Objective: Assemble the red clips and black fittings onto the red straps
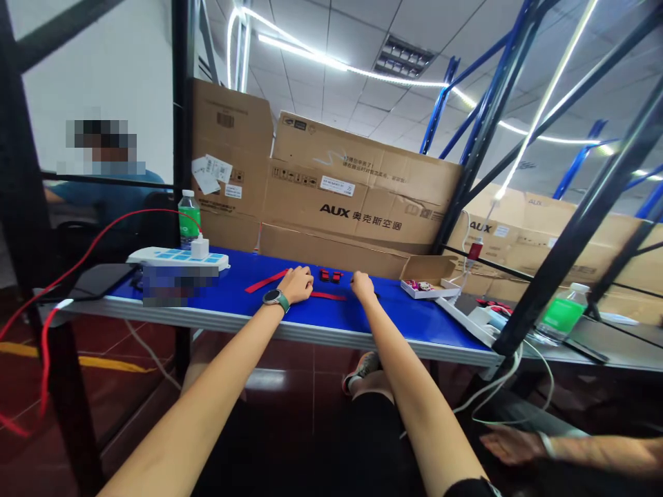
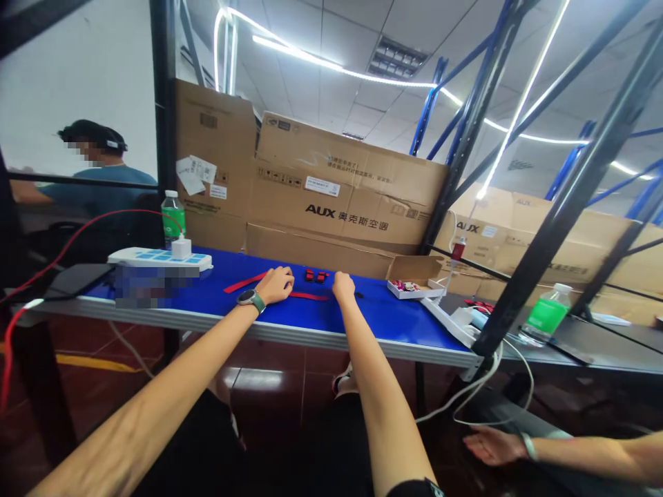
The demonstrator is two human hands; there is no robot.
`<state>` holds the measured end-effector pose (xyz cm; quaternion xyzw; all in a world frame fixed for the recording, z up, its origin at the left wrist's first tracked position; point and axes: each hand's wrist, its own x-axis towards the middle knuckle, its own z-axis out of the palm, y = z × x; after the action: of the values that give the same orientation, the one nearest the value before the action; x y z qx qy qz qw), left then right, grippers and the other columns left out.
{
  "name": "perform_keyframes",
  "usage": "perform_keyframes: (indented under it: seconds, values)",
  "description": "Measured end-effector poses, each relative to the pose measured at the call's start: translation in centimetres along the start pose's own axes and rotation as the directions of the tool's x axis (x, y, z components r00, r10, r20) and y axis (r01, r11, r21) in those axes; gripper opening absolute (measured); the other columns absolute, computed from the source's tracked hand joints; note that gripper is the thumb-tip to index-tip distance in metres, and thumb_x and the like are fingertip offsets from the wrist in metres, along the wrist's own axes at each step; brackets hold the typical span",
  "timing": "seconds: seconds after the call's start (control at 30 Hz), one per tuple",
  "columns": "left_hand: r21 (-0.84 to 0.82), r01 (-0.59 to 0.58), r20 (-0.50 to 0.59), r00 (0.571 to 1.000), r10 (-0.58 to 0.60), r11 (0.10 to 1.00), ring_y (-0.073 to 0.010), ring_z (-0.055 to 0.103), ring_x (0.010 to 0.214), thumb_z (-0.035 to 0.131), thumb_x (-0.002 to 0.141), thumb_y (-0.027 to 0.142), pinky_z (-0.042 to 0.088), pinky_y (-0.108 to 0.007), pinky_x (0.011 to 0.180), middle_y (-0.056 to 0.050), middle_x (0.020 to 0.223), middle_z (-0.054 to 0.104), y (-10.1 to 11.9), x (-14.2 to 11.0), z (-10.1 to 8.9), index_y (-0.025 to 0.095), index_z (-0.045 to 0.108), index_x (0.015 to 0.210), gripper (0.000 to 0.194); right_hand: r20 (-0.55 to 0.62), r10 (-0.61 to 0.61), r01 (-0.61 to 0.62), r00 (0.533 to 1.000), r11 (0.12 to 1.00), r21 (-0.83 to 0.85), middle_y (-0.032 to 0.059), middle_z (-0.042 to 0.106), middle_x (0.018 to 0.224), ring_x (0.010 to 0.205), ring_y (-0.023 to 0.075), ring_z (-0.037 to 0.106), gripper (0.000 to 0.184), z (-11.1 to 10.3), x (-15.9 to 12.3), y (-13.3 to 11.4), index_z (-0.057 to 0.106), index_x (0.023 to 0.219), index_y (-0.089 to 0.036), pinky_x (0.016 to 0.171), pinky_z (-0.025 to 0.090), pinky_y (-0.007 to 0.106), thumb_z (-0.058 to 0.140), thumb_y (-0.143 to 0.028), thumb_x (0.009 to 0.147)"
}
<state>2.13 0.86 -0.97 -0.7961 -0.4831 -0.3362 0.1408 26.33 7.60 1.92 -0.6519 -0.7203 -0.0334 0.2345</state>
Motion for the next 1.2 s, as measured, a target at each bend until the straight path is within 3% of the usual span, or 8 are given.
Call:
perform_keyframes:
  seconds: [0.07,0.17,0.23,0.3,0.47,0.7,0.93,1.2]
  values:
    - [-0.054,-0.056,0.010,0.998,0.056,0.997,-0.0252,0.058,0.099,0.054,0.085,0.017,0.042,-0.039,0.089,-0.009,0.106,0.066,0.2,0.0,-0.2,0.023,0.074,0.085,0.021,-0.063,-0.084,0.098,0.994,0.957,0.274,0.0139,0.076,0.099,0.097,0.0266,0.073,0.024,0.1,0.5,-0.2,0.077,0.101,-0.016,0.090,0.055,0.036,0.072,-0.017,0.078]
    - [-0.185,-0.211,0.096,0.968,0.232,0.960,-0.0232,0.060,0.102,0.057,0.090,0.029,0.043,-0.036,0.092,-0.005,0.114,0.065,0.6,0.0,-0.1,0.028,0.075,0.096,0.020,-0.109,-0.133,0.171,0.985,0.729,0.662,0.0059,0.077,0.086,0.081,0.0224,0.074,0.022,1.1,0.7,-0.9,0.076,0.094,-0.018,0.081,0.060,0.035,0.074,-0.025,0.074]
    - [-0.194,-0.254,0.125,0.952,0.280,0.948,-0.0230,0.061,0.101,0.056,0.092,0.034,0.043,-0.035,0.092,-0.006,0.112,0.066,0.9,0.1,-0.1,0.025,0.075,0.091,0.021,-0.116,-0.117,0.162,0.986,0.577,0.801,0.0044,0.076,0.081,0.075,0.0215,0.073,0.022,1.9,0.5,-1.4,0.075,0.091,-0.018,0.077,0.061,0.036,0.074,-0.028,0.071]
    - [-0.164,-0.244,0.108,0.959,0.263,0.956,-0.0235,0.061,0.098,0.055,0.093,0.036,0.044,-0.035,0.091,-0.008,0.106,0.066,1.0,0.2,0.0,0.022,0.074,0.086,0.024,-0.119,-0.088,0.147,0.989,0.502,0.852,0.0035,0.075,0.077,0.070,0.0208,0.072,0.023,2.5,0.2,-1.6,0.073,0.089,-0.018,0.074,0.062,0.036,0.075,-0.028,0.068]
    - [-0.228,-0.218,0.120,0.961,0.249,0.949,-0.0242,0.062,0.100,0.064,0.089,0.044,0.046,-0.034,0.093,-0.008,0.110,0.066,0.8,0.3,0.1,0.026,0.074,0.103,0.025,-0.134,-0.129,0.183,0.983,0.540,0.822,0.0025,0.074,0.077,0.065,0.0181,0.069,0.024,2.5,-0.8,-1.6,0.072,0.091,-0.019,0.070,0.060,0.033,0.073,-0.030,0.070]
    - [-0.352,-0.193,0.125,0.960,0.251,0.916,-0.0218,0.066,0.093,0.070,0.084,0.036,0.048,-0.031,0.086,-0.005,0.098,0.071,0.1,0.5,1.1,0.024,0.073,0.091,0.014,-0.168,-0.261,0.295,0.951,0.592,0.750,0.0008,0.074,0.079,0.063,0.0156,0.065,0.022,2.3,-1.3,-1.9,0.074,0.093,-0.021,0.067,0.056,0.029,0.067,-0.031,0.075]
    - [-0.468,0.020,0.088,0.996,0.024,0.883,-0.0186,0.067,0.080,0.063,0.086,0.025,0.050,-0.027,0.074,-0.002,0.086,0.073,-1.8,0.8,2.1,0.022,0.066,0.091,0.007,-0.164,-0.247,0.270,0.955,0.492,0.828,0.0013,0.072,0.077,0.069,0.0185,0.068,0.025,2.3,-1.9,-2.2,0.071,0.092,-0.021,0.063,0.057,0.030,0.073,-0.032,0.070]
    - [-0.462,-0.012,0.061,0.997,0.046,0.887,-0.0197,0.068,0.084,0.061,0.086,0.023,0.051,-0.029,0.077,-0.003,0.089,0.074,-1.9,0.7,1.8,0.022,0.067,0.094,0.010,-0.158,-0.295,0.257,0.942,0.336,0.906,0.0010,0.073,0.074,0.066,0.0190,0.070,0.037,2.2,-2.2,-2.3,0.071,0.095,-0.020,0.065,0.060,0.032,0.081,-0.037,0.063]
